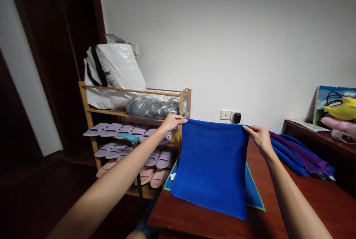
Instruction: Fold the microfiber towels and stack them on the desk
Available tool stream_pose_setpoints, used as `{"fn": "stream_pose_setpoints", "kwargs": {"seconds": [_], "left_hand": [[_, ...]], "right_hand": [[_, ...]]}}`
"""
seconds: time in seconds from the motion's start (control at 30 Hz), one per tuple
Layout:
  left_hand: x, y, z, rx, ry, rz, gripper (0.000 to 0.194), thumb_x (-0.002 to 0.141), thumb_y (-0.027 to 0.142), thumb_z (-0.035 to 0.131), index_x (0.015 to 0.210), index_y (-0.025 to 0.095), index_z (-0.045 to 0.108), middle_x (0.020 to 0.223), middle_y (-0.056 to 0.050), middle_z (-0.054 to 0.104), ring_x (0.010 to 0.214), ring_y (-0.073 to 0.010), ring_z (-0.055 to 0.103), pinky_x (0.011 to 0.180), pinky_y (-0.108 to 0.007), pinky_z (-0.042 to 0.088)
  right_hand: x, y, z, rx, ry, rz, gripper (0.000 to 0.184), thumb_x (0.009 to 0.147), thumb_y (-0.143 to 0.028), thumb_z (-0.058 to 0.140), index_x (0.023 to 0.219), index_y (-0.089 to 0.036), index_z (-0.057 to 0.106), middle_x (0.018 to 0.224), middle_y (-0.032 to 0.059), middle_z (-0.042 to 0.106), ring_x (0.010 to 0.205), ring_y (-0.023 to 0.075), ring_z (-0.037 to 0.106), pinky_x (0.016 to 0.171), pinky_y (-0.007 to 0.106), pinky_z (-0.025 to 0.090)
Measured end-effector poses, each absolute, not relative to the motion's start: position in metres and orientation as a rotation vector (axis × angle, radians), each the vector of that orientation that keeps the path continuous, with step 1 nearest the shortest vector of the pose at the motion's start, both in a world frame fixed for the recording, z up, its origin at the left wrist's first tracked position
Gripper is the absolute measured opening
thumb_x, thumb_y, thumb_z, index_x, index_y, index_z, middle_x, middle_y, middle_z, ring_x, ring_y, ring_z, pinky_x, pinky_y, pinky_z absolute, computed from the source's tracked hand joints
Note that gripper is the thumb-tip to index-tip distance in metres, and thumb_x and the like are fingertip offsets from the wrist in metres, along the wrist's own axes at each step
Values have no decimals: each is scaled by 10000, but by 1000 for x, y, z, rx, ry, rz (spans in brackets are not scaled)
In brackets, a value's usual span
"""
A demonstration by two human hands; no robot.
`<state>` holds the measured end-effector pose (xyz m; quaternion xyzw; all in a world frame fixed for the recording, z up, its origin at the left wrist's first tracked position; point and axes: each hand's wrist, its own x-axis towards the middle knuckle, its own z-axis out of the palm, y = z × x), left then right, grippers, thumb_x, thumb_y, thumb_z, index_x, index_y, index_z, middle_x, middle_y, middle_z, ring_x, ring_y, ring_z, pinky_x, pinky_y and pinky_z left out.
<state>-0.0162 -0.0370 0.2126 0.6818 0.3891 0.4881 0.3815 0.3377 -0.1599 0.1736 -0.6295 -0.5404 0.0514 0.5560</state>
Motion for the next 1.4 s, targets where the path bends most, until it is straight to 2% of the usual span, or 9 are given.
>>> {"fn": "stream_pose_setpoints", "kwargs": {"seconds": [0.17,0.3,0.43,0.63,1.03,1.13,1.2,1.3,1.4], "left_hand": [[-4,-17,200,1698,1116,1044,171,798,239,691,798,71,659,503,0,610,325,-64,464,369,-182,353],[12,5,184,1652,1218,909,198,911,273,581,1006,100,603,838,-39,648,618,-115,615,562,-246,516],[27,36,161,1612,1304,805,276,924,303,559,1149,144,553,1105,-77,587,903,-194,612,759,-377,529],[43,73,115,1592,1409,708,298,922,309,559,1175,152,542,1149,-84,571,949,-210,600,794,-403,516],[60,99,69,1876,1533,633,324,924,324,553,1201,156,527,1170,-87,561,968,-218,595,809,-419,509],[65,81,54,2086,1574,651,452,963,318,449,1376,156,360,1275,-161,512,1151,-282,512,947,-476,402],[67,67,39,2274,1517,632,534,964,325,392,1450,170,235,1409,-178,399,1304,-296,357,1048,-482,269],[68,55,17,2495,1394,497,548,937,436,362,1443,235,291,1510,-89,258,1384,-278,198,1096,-500,149],[68,52,8,2571,1385,379,566,935,502,281,1413,212,366,1494,-95,289,1384,-285,199,1080,-552,143]], "right_hand": [[343,-132,160,-1613,-1234,124,535,645,-655,612,694,-125,653,425,-42,387,411,65,313,410,222,236],[350,-104,146,-1692,-1239,133,528,651,-668,600,586,-144,585,425,-34,423,411,66,339,414,225,237],[358,-71,124,-1820,-1222,167,515,714,-651,572,583,-153,565,439,-32,489,405,75,416,444,223,322],[364,-28,79,-2004,-1220,312,463,842,-584,492,759,-141,595,584,-42,567,484,55,501,554,222,463],[371,-7,34,-2072,-1307,338,479,898,-550,414,1077,-135,570,902,34,628,748,106,595,748,318,508],[360,-6,18,-2097,-1396,242,515,908,-522,405,1237,-135,492,1037,82,620,899,152,601,851,378,477],[350,-8,4,-2096,-1508,179,573,899,-527,403,1333,-154,421,1168,118,585,1061,197,559,949,413,412],[336,-15,-15,-2076,-1707,135,619,863,-593,388,1369,-237,404,1384,82,435,1290,235,378,1069,456,266],[327,-21,-21,-2106,-1801,88,635,869,-624,306,1373,-250,401,1458,52,323,1361,234,255,1092,495,194]]}}
